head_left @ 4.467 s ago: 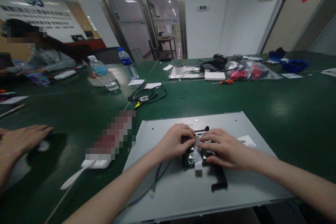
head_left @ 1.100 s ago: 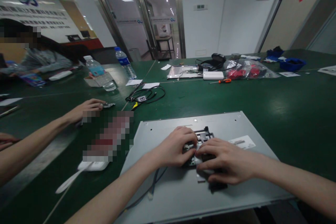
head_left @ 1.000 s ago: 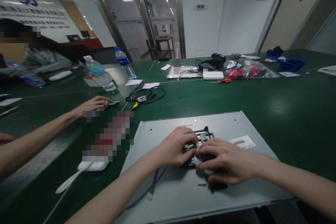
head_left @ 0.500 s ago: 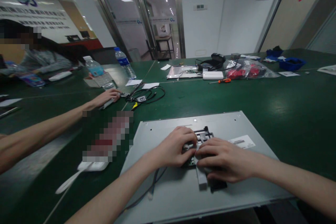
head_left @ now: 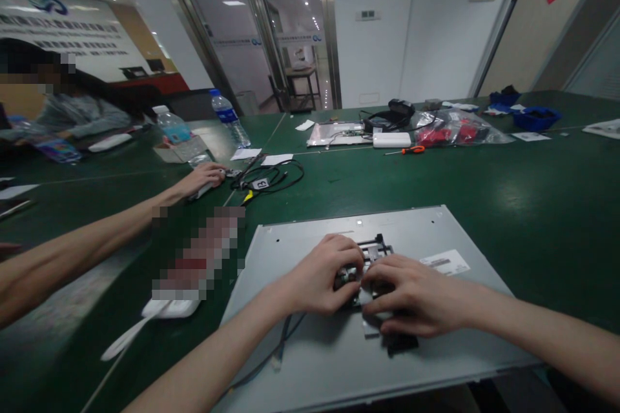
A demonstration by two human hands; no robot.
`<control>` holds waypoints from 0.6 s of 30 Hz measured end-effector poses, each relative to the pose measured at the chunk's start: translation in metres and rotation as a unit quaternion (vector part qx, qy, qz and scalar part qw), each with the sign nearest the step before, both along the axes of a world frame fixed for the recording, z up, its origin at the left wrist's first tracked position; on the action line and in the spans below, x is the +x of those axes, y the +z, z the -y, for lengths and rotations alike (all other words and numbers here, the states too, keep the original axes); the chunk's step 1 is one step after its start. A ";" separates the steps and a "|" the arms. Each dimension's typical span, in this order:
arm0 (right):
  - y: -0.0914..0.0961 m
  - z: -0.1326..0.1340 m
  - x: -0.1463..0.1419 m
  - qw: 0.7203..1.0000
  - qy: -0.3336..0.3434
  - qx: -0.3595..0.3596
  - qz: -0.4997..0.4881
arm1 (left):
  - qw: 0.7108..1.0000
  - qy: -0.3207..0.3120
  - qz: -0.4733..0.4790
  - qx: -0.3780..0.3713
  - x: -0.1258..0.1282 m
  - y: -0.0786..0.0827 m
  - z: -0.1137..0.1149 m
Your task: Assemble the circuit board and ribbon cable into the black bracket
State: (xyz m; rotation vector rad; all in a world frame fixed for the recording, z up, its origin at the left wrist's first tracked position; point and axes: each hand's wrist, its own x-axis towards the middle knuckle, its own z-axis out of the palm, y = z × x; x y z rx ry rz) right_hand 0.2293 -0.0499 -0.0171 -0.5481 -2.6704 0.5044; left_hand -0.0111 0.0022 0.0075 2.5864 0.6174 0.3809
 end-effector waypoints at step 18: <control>0.001 0.002 0.000 0.999 -0.008 -0.023 0.022 | 0.999 -0.018 -0.037 0.000 0.002 0.001 0.003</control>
